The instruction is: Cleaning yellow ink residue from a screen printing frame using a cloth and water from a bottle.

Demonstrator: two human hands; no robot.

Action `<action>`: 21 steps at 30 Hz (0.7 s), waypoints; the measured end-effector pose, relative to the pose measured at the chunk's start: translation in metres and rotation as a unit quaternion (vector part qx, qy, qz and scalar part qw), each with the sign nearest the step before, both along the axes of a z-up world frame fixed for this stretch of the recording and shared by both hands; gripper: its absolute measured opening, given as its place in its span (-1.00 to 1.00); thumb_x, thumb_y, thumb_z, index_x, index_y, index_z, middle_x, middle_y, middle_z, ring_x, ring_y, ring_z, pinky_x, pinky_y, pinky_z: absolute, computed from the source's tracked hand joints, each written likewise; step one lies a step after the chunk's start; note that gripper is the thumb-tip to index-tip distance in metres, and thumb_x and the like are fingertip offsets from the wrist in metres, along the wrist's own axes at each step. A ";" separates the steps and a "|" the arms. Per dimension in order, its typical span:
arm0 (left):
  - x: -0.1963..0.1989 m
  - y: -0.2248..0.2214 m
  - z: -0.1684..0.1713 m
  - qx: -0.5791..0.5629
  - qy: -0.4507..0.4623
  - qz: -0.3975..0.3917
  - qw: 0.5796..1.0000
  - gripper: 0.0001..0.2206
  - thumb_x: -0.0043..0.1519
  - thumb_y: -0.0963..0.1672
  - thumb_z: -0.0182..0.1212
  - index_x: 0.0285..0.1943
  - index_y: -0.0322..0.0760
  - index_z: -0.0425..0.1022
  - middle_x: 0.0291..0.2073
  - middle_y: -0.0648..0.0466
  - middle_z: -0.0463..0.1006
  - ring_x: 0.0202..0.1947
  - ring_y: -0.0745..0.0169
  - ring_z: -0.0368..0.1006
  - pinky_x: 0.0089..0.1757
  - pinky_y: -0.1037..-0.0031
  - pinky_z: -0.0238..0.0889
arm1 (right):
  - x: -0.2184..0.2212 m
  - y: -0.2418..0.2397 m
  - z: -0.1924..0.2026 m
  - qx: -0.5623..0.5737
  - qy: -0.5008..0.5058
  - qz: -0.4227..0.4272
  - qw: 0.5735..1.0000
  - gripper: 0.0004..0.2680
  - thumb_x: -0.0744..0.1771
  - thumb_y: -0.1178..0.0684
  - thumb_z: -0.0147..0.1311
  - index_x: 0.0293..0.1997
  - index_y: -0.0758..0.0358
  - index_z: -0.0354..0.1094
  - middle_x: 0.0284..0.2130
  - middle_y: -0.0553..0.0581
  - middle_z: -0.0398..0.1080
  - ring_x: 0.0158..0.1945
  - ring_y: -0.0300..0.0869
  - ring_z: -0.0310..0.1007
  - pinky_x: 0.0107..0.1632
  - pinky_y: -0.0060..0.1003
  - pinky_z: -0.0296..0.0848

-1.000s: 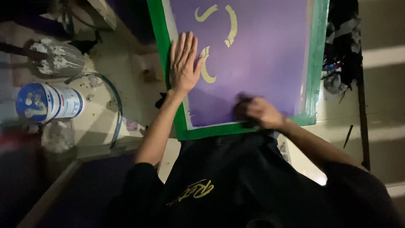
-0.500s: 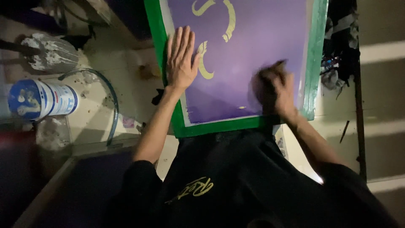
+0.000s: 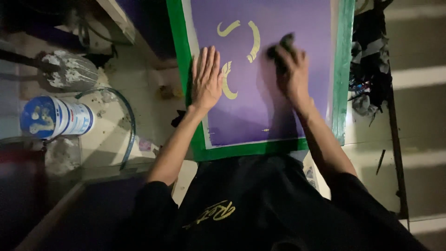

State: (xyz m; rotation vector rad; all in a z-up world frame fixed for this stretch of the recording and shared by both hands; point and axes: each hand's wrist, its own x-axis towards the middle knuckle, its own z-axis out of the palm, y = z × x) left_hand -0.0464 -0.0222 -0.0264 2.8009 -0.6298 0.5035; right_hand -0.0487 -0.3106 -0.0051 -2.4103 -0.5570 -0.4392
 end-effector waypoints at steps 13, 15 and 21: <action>-0.077 -0.052 -0.024 -0.085 -0.061 -0.099 0.990 -0.54 0.40 -0.05 0.01 0.44 -0.40 0.30 0.45 -0.22 0.22 0.48 -0.20 0.08 0.35 -0.10 -0.05 | 0.094 0.024 -0.029 -0.058 -0.203 0.050 0.976 -0.86 0.30 0.14 0.24 -0.10 0.27 0.45 -0.17 0.34 0.34 -0.07 0.22 0.33 0.05 0.04 0.28; -0.072 -0.047 -0.024 -0.086 -0.070 -0.112 0.987 -0.54 0.40 -0.04 0.01 0.43 -0.38 0.31 0.44 -0.20 0.24 0.47 -0.18 0.11 0.34 -0.09 -0.01 | 0.090 0.035 -0.010 -0.046 -0.247 0.087 0.964 -0.90 0.29 0.14 0.19 -0.16 0.16 0.45 -0.25 0.17 0.29 -0.19 0.10 0.32 -0.08 -0.05 0.33; -0.033 -0.034 -0.016 -0.064 -0.083 -0.056 0.993 -0.56 0.43 -0.04 -0.05 0.42 -0.38 0.34 0.41 -0.17 0.30 0.47 -0.10 0.12 0.35 -0.09 -0.10 | 0.145 0.030 -0.008 -0.066 -0.216 -0.021 0.974 -0.87 0.26 0.09 0.29 -0.21 0.19 0.44 -0.18 0.16 0.40 -0.09 0.06 0.36 -0.15 -0.14 0.45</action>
